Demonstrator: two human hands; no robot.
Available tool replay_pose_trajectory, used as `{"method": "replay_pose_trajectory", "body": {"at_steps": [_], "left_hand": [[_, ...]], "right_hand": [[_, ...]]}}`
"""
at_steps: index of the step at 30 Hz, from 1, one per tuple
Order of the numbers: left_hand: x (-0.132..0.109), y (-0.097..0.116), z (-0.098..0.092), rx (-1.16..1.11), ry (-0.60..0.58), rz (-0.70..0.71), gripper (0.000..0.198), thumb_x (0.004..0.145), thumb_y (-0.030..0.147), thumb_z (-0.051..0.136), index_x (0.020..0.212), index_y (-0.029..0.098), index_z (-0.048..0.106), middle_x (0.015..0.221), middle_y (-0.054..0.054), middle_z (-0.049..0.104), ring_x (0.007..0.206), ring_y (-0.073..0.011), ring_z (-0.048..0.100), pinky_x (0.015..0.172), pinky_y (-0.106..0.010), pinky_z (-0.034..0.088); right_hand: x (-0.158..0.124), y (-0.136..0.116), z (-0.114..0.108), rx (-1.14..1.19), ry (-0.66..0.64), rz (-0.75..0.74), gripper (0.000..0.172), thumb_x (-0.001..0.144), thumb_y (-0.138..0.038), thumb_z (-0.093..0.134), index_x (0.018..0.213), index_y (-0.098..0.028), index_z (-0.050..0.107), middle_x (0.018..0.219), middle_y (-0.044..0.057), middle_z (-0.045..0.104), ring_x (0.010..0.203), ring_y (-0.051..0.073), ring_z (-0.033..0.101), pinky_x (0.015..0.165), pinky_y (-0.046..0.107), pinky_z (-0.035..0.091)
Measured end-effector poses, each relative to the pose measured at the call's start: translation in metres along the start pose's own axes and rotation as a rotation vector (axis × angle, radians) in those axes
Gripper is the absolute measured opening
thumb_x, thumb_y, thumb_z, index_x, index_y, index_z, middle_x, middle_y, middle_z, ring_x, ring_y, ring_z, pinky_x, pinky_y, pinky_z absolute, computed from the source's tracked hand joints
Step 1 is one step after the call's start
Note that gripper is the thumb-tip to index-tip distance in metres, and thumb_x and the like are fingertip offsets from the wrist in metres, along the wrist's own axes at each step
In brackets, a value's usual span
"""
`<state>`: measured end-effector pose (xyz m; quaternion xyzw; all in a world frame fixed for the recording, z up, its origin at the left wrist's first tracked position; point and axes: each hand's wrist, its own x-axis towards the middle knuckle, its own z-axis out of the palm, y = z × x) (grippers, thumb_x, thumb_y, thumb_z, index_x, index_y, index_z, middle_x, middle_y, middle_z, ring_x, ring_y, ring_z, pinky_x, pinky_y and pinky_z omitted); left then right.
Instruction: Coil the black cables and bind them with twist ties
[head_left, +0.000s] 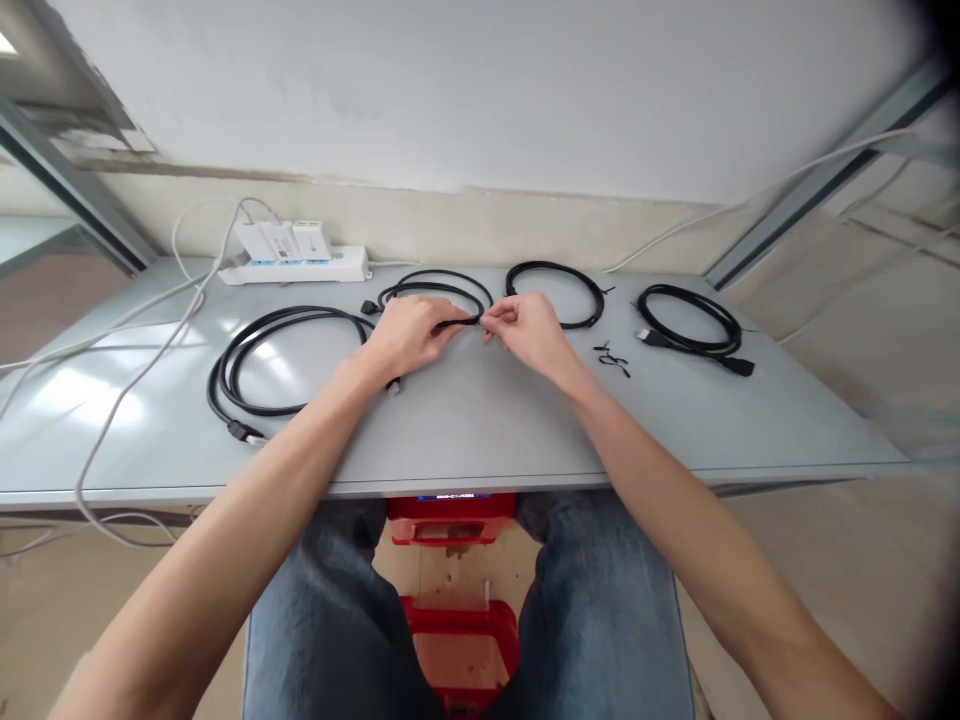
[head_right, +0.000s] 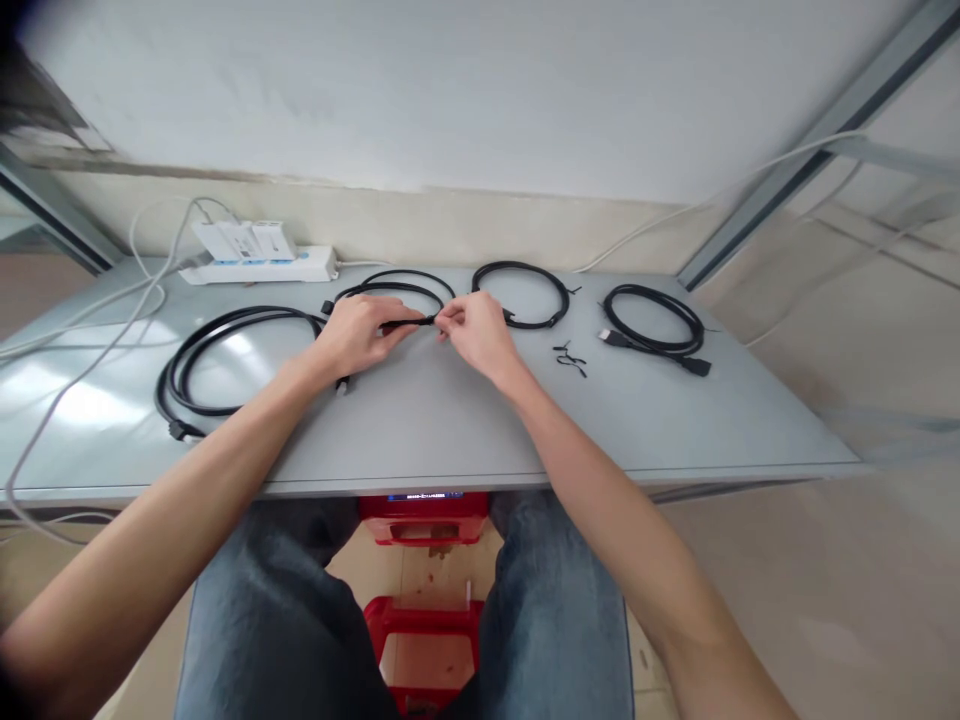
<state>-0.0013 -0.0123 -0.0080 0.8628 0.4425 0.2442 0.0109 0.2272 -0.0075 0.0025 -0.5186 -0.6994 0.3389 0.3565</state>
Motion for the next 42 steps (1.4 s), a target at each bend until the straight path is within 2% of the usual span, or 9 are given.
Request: {"method": "replay_pose_trajectory", "body": {"at_steps": [4,8,12,17,21,24,26,33,42], "left_hand": [[0.000,0.002,-0.003,-0.006,0.106,-0.015,0.043,0.114,0.038,0.056,0.133,0.028,0.094,0.113,-0.011,0.092,0.101,-0.0307,0.084,0.080,-0.039,0.053],[0.000,0.001,-0.001,0.004,0.183,0.004,0.043,0.116,0.039,0.056,0.134,0.026,0.093,0.109,-0.012,0.090,0.095,-0.0291,0.082,0.077,-0.037,0.051],[-0.001,0.000,0.002,0.017,0.192,0.017,0.041,0.117,0.039,0.057,0.133,0.027,0.093,0.106,-0.012,0.089,0.095,-0.0285,0.081,0.076,-0.036,0.050],[-0.002,0.000,0.003,0.034,0.168,0.034,0.039,0.114,0.034,0.057,0.128,0.028,0.093,0.108,-0.010,0.090,0.096,-0.0282,0.082,0.075,-0.037,0.048],[-0.001,-0.001,0.005,0.060,0.136,0.045,0.037,0.111,0.030,0.058,0.119,0.026,0.094,0.100,-0.010,0.089,0.093,-0.0291,0.082,0.073,-0.038,0.046],[0.000,-0.001,0.004,0.075,0.113,0.036,0.037,0.111,0.030,0.058,0.120,0.026,0.094,0.102,-0.010,0.089,0.095,-0.0304,0.083,0.073,-0.039,0.047],[0.000,-0.001,0.003,0.079,0.109,0.029,0.039,0.111,0.030,0.058,0.125,0.027,0.094,0.105,-0.011,0.089,0.098,-0.0316,0.083,0.074,-0.039,0.048],[0.001,0.003,0.003,0.095,0.095,0.010,0.040,0.112,0.029,0.056,0.125,0.026,0.094,0.107,-0.011,0.091,0.104,-0.0340,0.086,0.076,-0.041,0.049],[0.001,0.006,0.002,0.092,0.056,-0.009,0.039,0.109,0.029,0.058,0.124,0.027,0.094,0.107,-0.011,0.091,0.106,-0.0349,0.086,0.079,-0.041,0.053]], "right_hand": [[-0.003,-0.017,0.001,0.528,-0.048,0.272,0.036,0.110,-0.001,0.066,0.078,-0.015,0.072,0.080,0.006,0.074,0.052,0.006,0.043,0.040,0.020,0.031],[-0.005,-0.027,0.000,0.856,-0.123,0.488,0.038,0.107,0.013,0.053,0.085,-0.014,0.068,0.079,-0.001,0.065,0.049,0.000,0.038,0.039,0.008,0.032],[-0.007,-0.028,-0.001,0.965,-0.208,0.549,0.032,0.114,0.004,0.054,0.092,-0.016,0.065,0.079,-0.003,0.065,0.047,-0.001,0.037,0.041,0.005,0.037],[-0.012,-0.019,0.006,0.579,-0.046,0.216,0.032,0.100,-0.001,0.077,0.098,-0.025,0.057,0.083,0.000,0.078,0.062,0.011,0.064,0.060,0.022,0.062],[-0.013,-0.010,0.012,0.097,0.006,-0.103,0.025,0.099,-0.005,0.069,0.098,-0.027,0.059,0.085,-0.001,0.076,0.074,0.017,0.073,0.077,0.031,0.063],[-0.013,-0.006,0.016,-0.239,0.075,-0.233,0.016,0.101,-0.011,0.068,0.098,-0.026,0.064,0.090,0.003,0.077,0.084,0.023,0.074,0.087,0.038,0.060],[-0.013,-0.004,0.017,-0.404,0.092,-0.266,0.014,0.102,-0.011,0.068,0.102,-0.025,0.068,0.096,0.005,0.080,0.088,0.026,0.075,0.089,0.040,0.058],[-0.016,-0.013,0.012,-0.770,0.065,-0.238,0.035,0.113,-0.008,0.051,0.133,-0.022,0.076,0.109,0.012,0.086,0.098,0.034,0.079,0.085,0.041,0.052],[-0.015,-0.028,0.017,-1.105,0.019,-0.200,0.044,0.112,-0.003,0.051,0.142,-0.020,0.079,0.122,0.019,0.087,0.102,0.036,0.081,0.077,0.039,0.044]]}}
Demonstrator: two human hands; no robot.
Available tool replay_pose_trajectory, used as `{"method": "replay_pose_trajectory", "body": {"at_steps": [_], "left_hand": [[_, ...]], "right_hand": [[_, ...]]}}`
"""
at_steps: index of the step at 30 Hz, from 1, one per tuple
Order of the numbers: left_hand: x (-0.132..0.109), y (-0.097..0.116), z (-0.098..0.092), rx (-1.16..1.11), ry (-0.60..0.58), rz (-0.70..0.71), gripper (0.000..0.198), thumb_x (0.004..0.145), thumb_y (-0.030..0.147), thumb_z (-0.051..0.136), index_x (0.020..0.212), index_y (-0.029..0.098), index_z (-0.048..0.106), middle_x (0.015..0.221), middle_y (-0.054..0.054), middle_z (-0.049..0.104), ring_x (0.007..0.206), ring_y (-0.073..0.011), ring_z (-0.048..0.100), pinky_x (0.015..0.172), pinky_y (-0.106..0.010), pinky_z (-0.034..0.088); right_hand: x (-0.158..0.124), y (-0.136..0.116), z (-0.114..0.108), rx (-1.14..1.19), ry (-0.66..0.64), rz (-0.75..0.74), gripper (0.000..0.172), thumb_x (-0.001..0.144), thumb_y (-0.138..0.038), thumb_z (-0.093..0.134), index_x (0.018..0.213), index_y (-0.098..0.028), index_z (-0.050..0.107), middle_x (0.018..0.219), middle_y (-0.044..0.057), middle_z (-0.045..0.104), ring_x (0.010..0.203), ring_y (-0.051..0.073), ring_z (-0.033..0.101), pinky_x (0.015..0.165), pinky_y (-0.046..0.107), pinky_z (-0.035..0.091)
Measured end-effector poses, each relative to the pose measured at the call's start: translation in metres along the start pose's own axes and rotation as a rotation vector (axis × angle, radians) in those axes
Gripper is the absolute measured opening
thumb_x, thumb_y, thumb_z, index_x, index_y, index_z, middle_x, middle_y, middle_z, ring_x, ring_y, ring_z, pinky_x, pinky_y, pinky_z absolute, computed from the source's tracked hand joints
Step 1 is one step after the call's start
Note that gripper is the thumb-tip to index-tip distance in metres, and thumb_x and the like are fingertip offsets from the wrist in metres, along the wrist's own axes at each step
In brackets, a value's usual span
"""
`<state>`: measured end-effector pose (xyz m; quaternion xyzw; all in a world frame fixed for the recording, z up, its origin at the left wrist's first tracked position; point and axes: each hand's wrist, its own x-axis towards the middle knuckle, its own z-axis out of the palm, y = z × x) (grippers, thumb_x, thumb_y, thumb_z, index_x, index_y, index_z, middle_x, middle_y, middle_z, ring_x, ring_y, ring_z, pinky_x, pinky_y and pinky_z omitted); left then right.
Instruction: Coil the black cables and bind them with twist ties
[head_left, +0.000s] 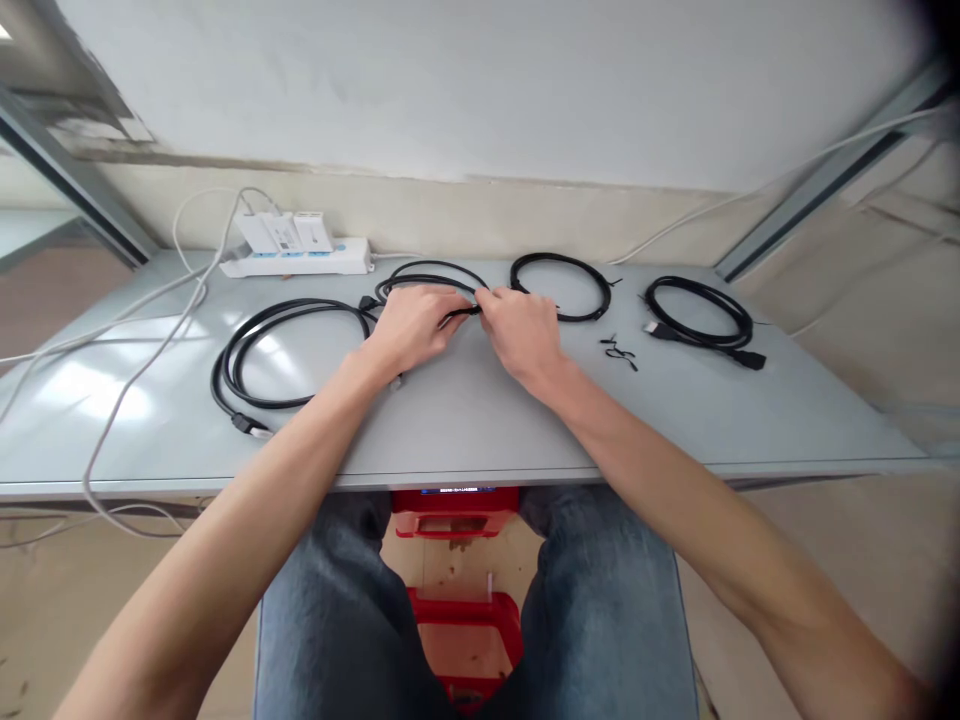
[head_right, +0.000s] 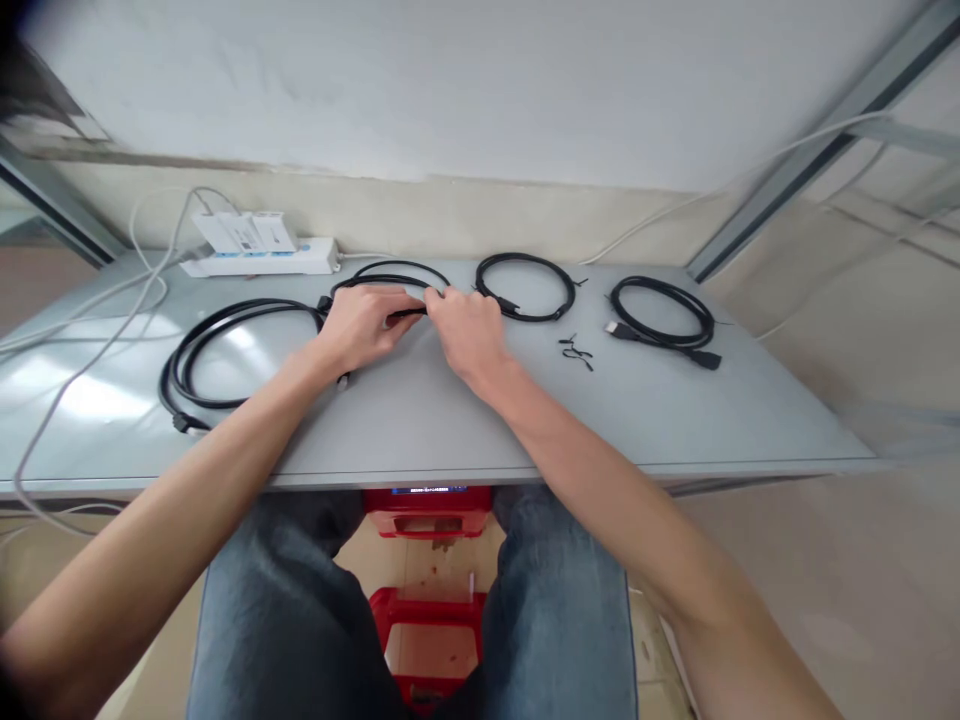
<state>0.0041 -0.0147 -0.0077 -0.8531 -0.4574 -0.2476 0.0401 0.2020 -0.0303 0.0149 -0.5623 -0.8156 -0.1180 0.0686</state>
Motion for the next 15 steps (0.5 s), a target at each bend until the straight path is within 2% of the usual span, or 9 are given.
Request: {"method": "replay_pose_trajectory", "body": {"at_steps": [5,10,12,15], "left_hand": [[0.000,0.000,-0.002,0.010,-0.024,-0.004,0.040,0.108,0.028,0.058,0.127,0.027,0.094,0.110,-0.011,0.092,0.107,-0.0354,0.086,0.079,-0.041,0.053],[0.000,0.001,-0.003,0.022,-0.076,-0.011,0.040,0.107,0.027,0.058,0.125,0.027,0.094,0.115,-0.011,0.093,0.109,-0.0361,0.085,0.080,-0.042,0.054],[0.000,0.001,-0.003,0.022,-0.088,-0.016,0.041,0.107,0.025,0.058,0.126,0.027,0.094,0.116,-0.011,0.093,0.108,-0.0357,0.085,0.080,-0.042,0.054],[0.000,-0.002,-0.001,0.004,-0.070,-0.012,0.041,0.108,0.027,0.058,0.127,0.026,0.094,0.114,-0.011,0.092,0.107,-0.0351,0.084,0.081,-0.042,0.054]], "right_hand": [[-0.003,-0.004,0.001,-0.036,-0.024,-0.036,0.043,0.114,-0.004,0.049,0.136,-0.017,0.083,0.117,0.021,0.087,0.102,0.036,0.082,0.077,0.039,0.043],[-0.004,-0.004,0.000,0.031,-0.047,-0.023,0.039,0.114,-0.009,0.050,0.126,-0.015,0.087,0.115,0.023,0.088,0.102,0.036,0.081,0.080,0.040,0.045],[-0.001,0.002,0.003,0.154,-0.045,0.012,0.033,0.112,-0.012,0.056,0.113,-0.017,0.089,0.110,0.019,0.089,0.100,0.035,0.080,0.081,0.040,0.046],[0.004,0.015,0.009,0.513,-0.017,0.047,0.024,0.105,-0.015,0.066,0.092,-0.020,0.086,0.095,0.011,0.088,0.088,0.028,0.077,0.083,0.039,0.051]]}}
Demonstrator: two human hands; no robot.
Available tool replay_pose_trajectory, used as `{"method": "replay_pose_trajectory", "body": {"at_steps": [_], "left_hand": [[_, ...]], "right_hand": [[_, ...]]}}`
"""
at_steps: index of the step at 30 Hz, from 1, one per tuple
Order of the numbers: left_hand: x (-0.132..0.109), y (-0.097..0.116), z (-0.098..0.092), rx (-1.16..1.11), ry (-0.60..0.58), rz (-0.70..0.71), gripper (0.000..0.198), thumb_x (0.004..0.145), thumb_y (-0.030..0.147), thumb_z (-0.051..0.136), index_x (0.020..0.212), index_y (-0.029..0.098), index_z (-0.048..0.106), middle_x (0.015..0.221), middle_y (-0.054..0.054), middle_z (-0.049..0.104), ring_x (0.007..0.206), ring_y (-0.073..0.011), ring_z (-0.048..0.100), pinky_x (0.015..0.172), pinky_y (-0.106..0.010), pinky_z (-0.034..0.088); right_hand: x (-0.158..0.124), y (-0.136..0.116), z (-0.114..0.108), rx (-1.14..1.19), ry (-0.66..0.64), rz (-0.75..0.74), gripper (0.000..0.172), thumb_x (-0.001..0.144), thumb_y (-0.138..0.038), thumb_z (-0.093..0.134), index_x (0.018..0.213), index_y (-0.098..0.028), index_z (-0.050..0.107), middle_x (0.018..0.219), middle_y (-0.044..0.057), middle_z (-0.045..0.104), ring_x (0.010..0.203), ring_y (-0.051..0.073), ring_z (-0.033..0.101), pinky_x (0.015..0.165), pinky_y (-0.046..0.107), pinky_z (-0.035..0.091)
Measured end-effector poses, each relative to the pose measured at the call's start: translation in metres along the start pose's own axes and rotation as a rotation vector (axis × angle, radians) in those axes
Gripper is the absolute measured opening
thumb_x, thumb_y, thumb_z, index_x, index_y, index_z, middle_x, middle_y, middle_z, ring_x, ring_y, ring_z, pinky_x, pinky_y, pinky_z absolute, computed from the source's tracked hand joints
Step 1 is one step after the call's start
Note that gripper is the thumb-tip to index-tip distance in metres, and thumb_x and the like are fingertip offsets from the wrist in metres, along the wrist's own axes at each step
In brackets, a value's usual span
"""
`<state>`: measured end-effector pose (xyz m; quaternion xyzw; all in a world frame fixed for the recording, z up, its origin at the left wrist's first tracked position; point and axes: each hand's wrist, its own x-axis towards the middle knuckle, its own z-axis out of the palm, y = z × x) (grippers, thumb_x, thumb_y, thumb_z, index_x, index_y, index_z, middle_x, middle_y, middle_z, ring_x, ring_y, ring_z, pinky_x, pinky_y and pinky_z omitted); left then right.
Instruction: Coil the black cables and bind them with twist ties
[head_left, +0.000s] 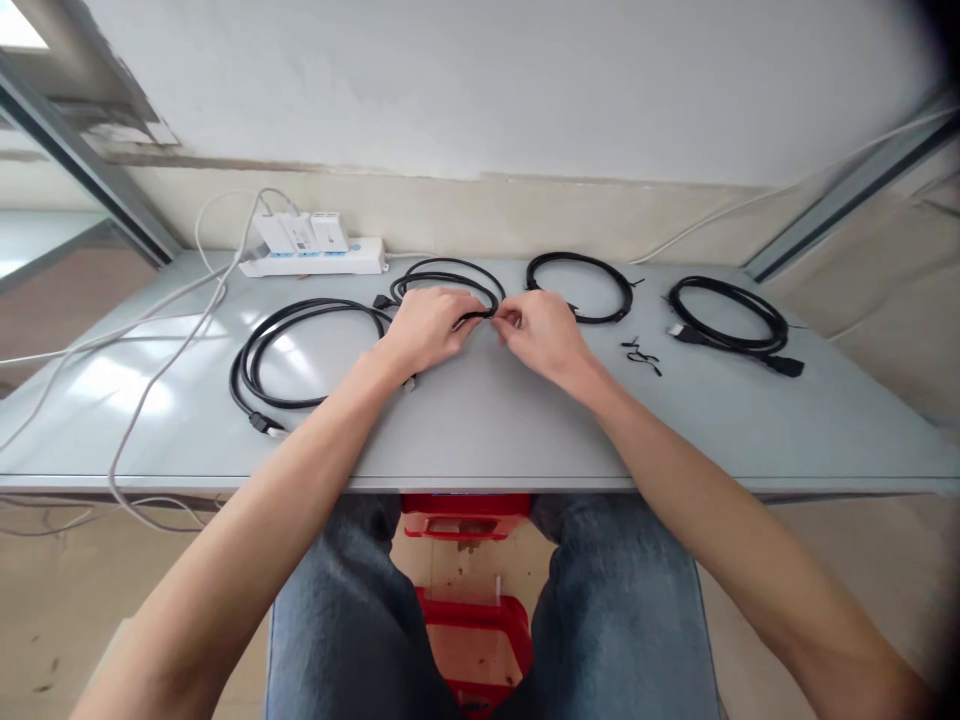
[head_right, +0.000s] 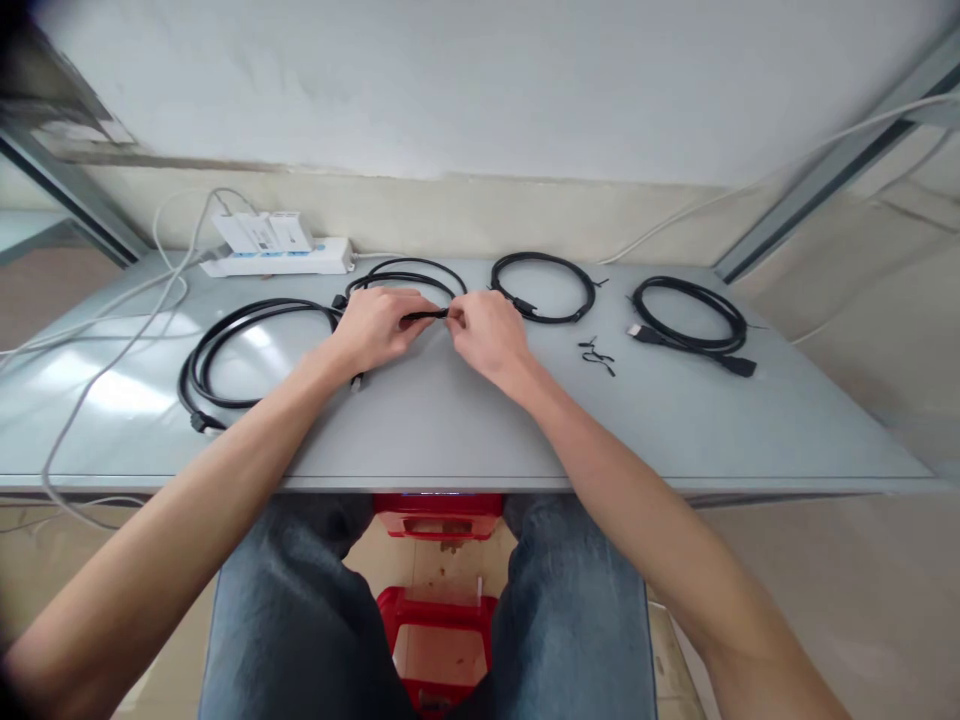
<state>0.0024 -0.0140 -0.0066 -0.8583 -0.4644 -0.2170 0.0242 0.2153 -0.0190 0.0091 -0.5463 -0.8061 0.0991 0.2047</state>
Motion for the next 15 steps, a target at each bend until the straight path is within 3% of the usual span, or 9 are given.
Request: {"method": "replay_pose_trajectory", "body": {"at_steps": [4,7,10,12,15], "left_hand": [[0.000,-0.003,0.001,-0.023,0.036,0.044,0.037,0.108,0.030,0.059,0.121,0.026,0.094,0.110,-0.011,0.092,0.104,-0.0342,0.085,0.077,-0.040,0.051],[0.000,-0.002,0.000,-0.041,0.067,0.065,0.036,0.108,0.029,0.059,0.118,0.025,0.093,0.108,-0.010,0.091,0.102,-0.0321,0.085,0.078,-0.040,0.052],[-0.001,0.000,-0.001,-0.046,0.091,0.058,0.037,0.110,0.029,0.058,0.121,0.025,0.092,0.110,-0.011,0.091,0.102,-0.0309,0.084,0.080,-0.040,0.053],[-0.001,0.000,-0.001,-0.036,0.092,0.055,0.037,0.111,0.030,0.057,0.121,0.025,0.092,0.111,-0.011,0.091,0.102,-0.0308,0.084,0.079,-0.040,0.051],[-0.001,0.000,-0.002,-0.009,0.065,0.076,0.037,0.111,0.029,0.056,0.119,0.024,0.092,0.107,-0.011,0.090,0.101,-0.0310,0.084,0.074,-0.039,0.047]], "right_hand": [[0.005,0.010,-0.002,0.531,-0.082,0.093,0.025,0.098,-0.014,0.069,0.075,-0.021,0.076,0.076,0.006,0.080,0.065,0.018,0.061,0.073,0.035,0.051],[0.005,0.004,-0.008,0.912,-0.215,0.332,0.026,0.099,-0.014,0.067,0.073,-0.020,0.070,0.070,0.004,0.070,0.057,0.014,0.049,0.052,0.029,0.032],[0.005,-0.003,-0.015,1.214,-0.322,0.525,0.029,0.103,-0.011,0.059,0.075,-0.020,0.064,0.064,0.000,0.054,0.053,0.012,0.038,0.046,0.027,0.017],[0.005,-0.003,-0.016,1.269,-0.341,0.540,0.028,0.103,-0.011,0.059,0.077,-0.020,0.064,0.064,-0.002,0.051,0.053,0.012,0.037,0.045,0.027,0.017],[0.006,0.003,-0.010,1.052,-0.295,0.420,0.025,0.102,-0.015,0.067,0.078,-0.021,0.065,0.071,0.003,0.063,0.057,0.015,0.051,0.047,0.029,0.023]]}}
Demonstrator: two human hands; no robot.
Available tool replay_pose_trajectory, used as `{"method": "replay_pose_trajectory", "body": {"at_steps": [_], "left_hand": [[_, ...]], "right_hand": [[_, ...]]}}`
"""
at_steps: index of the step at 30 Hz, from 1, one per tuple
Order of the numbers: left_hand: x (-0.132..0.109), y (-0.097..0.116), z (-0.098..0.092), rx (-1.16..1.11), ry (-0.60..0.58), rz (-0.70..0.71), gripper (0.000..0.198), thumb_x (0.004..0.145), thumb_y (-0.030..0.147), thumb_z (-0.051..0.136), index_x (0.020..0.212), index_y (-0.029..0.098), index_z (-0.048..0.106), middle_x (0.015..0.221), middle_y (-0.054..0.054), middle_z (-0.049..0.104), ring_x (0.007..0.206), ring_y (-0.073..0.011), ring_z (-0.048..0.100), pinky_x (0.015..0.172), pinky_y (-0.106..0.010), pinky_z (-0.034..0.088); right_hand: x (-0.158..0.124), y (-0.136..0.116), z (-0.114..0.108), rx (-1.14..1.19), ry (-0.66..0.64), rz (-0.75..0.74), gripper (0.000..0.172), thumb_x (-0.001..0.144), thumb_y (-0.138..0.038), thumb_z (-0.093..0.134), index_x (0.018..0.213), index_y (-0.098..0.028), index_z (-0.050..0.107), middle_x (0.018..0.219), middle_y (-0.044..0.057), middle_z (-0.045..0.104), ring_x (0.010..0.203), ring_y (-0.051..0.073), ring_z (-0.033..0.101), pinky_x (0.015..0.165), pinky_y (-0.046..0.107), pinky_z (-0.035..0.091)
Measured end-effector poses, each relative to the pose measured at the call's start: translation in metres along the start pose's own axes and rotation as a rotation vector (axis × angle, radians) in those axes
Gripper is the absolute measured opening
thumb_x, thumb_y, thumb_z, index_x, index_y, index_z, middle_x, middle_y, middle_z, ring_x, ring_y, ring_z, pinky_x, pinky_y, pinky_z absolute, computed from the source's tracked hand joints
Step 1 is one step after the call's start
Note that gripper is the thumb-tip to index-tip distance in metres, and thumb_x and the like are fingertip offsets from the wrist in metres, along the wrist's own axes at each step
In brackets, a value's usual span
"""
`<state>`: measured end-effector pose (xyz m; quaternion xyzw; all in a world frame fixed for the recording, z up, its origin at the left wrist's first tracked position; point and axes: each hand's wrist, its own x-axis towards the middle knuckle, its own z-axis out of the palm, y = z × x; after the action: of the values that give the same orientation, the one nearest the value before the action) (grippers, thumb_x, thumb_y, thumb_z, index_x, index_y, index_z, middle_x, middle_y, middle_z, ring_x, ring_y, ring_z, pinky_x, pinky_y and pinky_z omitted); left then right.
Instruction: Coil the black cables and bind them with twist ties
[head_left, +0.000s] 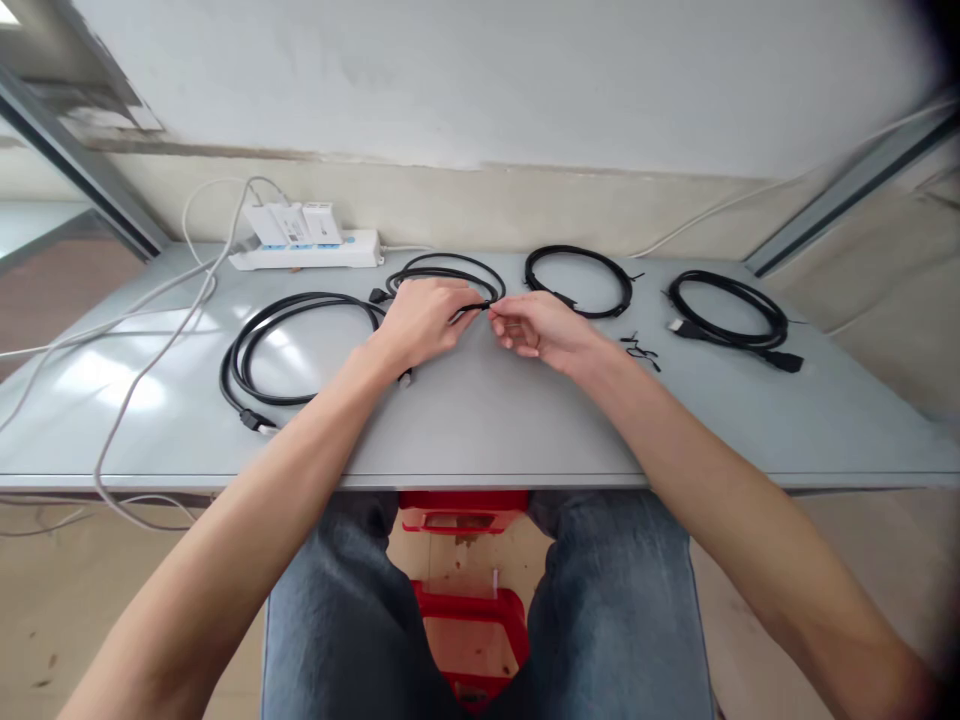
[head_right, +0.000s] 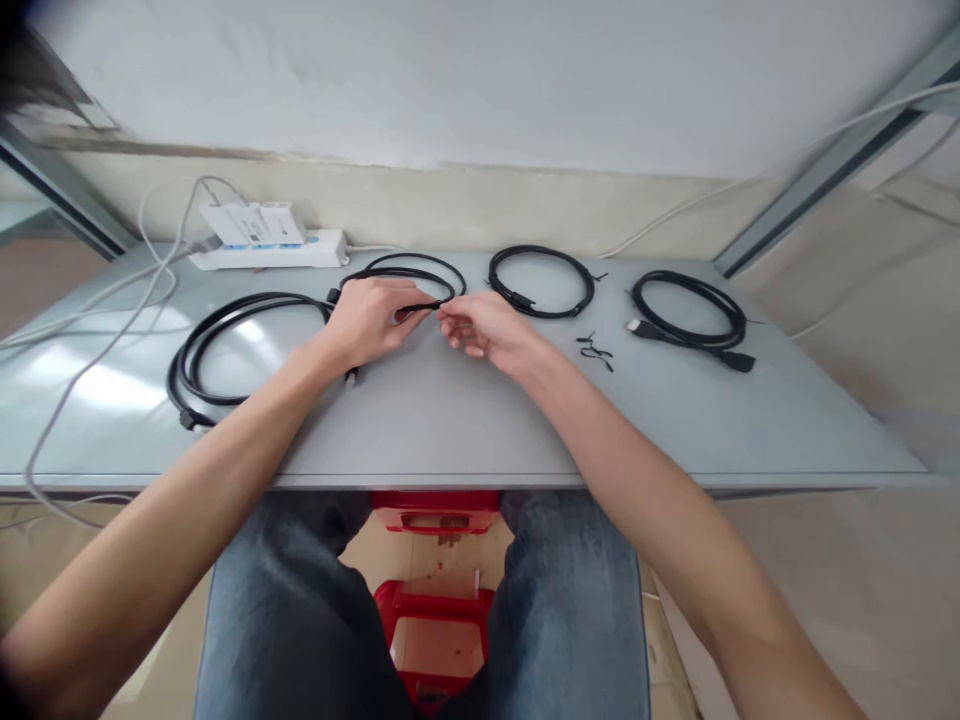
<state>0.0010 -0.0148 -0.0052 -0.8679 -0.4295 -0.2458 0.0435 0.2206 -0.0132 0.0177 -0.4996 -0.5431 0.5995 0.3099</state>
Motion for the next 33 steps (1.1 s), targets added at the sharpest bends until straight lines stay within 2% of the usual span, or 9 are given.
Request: {"method": "replay_pose_trajectory", "body": {"at_steps": [2,5,8,12,16,23,27,30,33], "left_hand": [[0.000,-0.001,0.000,0.016,-0.017,0.009,0.038,0.111,0.029,0.055,0.118,0.023,0.092,0.103,-0.011,0.089,0.098,-0.0309,0.083,0.071,-0.040,0.044],[0.000,-0.001,-0.001,0.026,-0.011,0.002,0.038,0.110,0.028,0.055,0.117,0.024,0.092,0.100,-0.011,0.088,0.093,-0.0306,0.082,0.070,-0.040,0.043],[0.000,-0.001,-0.001,0.026,-0.008,-0.005,0.038,0.109,0.028,0.056,0.118,0.025,0.092,0.100,-0.010,0.088,0.094,-0.0306,0.082,0.072,-0.040,0.045],[0.000,-0.001,-0.001,0.024,-0.046,-0.001,0.040,0.109,0.029,0.056,0.122,0.025,0.093,0.101,-0.011,0.088,0.094,-0.0314,0.082,0.071,-0.040,0.045],[0.000,-0.002,0.001,0.035,-0.048,0.012,0.041,0.108,0.028,0.055,0.123,0.026,0.093,0.102,-0.011,0.089,0.094,-0.0316,0.082,0.069,-0.041,0.042],[0.000,0.001,0.002,0.058,-0.064,0.039,0.038,0.106,0.028,0.056,0.114,0.025,0.093,0.099,-0.011,0.088,0.089,-0.0322,0.082,0.067,-0.042,0.037],[0.000,0.003,0.002,0.026,-0.082,0.052,0.039,0.107,0.029,0.055,0.117,0.027,0.093,0.101,-0.011,0.088,0.091,-0.0324,0.082,0.068,-0.042,0.041],[0.000,0.004,0.003,0.023,-0.105,0.070,0.039,0.108,0.031,0.056,0.119,0.026,0.093,0.104,-0.011,0.090,0.094,-0.0333,0.084,0.067,-0.042,0.041],[-0.001,0.002,0.003,0.026,-0.121,0.045,0.038,0.110,0.032,0.057,0.123,0.025,0.092,0.111,-0.012,0.092,0.100,-0.0345,0.085,0.069,-0.042,0.044]], "right_hand": [[0.004,0.007,-0.002,-0.286,0.071,-0.150,0.024,0.102,-0.017,0.070,0.079,-0.022,0.066,0.078,0.005,0.070,0.063,0.017,0.058,0.052,0.030,0.032],[0.007,0.016,-0.001,-0.664,0.236,-0.431,0.018,0.098,-0.015,0.072,0.084,-0.023,0.066,0.089,0.004,0.077,0.076,0.019,0.065,0.072,0.033,0.049],[0.008,0.018,0.001,-0.858,0.318,-0.567,0.014,0.099,-0.014,0.069,0.088,-0.023,0.070,0.099,0.006,0.082,0.088,0.023,0.070,0.086,0.037,0.052],[0.009,0.018,-0.001,-0.944,0.353,-0.545,0.019,0.100,-0.017,0.066,0.086,-0.024,0.077,0.094,0.008,0.084,0.087,0.026,0.073,0.083,0.039,0.051],[0.012,0.018,-0.004,-0.929,0.388,-0.534,0.016,0.096,-0.019,0.069,0.090,-0.023,0.083,0.094,0.008,0.085,0.086,0.026,0.074,0.082,0.039,0.053],[0.017,0.022,-0.001,-1.046,0.380,-0.477,0.016,0.094,-0.015,0.069,0.086,-0.023,0.080,0.090,0.010,0.083,0.087,0.029,0.073,0.083,0.042,0.054],[0.024,0.023,-0.012,-1.082,0.430,-0.549,0.010,0.097,-0.021,0.073,0.091,-0.023,0.081,0.086,0.014,0.077,0.104,0.039,0.072,0.094,0.052,0.059],[0.022,0.015,-0.025,-1.053,0.513,-0.591,0.008,0.101,-0.021,0.073,0.098,-0.023,0.080,0.096,0.017,0.079,0.127,0.046,0.066,0.111,0.062,0.056],[0.016,0.006,-0.031,-1.009,0.569,-0.520,0.014,0.102,-0.013,0.069,0.097,-0.023,0.078,0.110,0.016,0.082,0.127,0.041,0.070,0.114,0.057,0.056]]}}
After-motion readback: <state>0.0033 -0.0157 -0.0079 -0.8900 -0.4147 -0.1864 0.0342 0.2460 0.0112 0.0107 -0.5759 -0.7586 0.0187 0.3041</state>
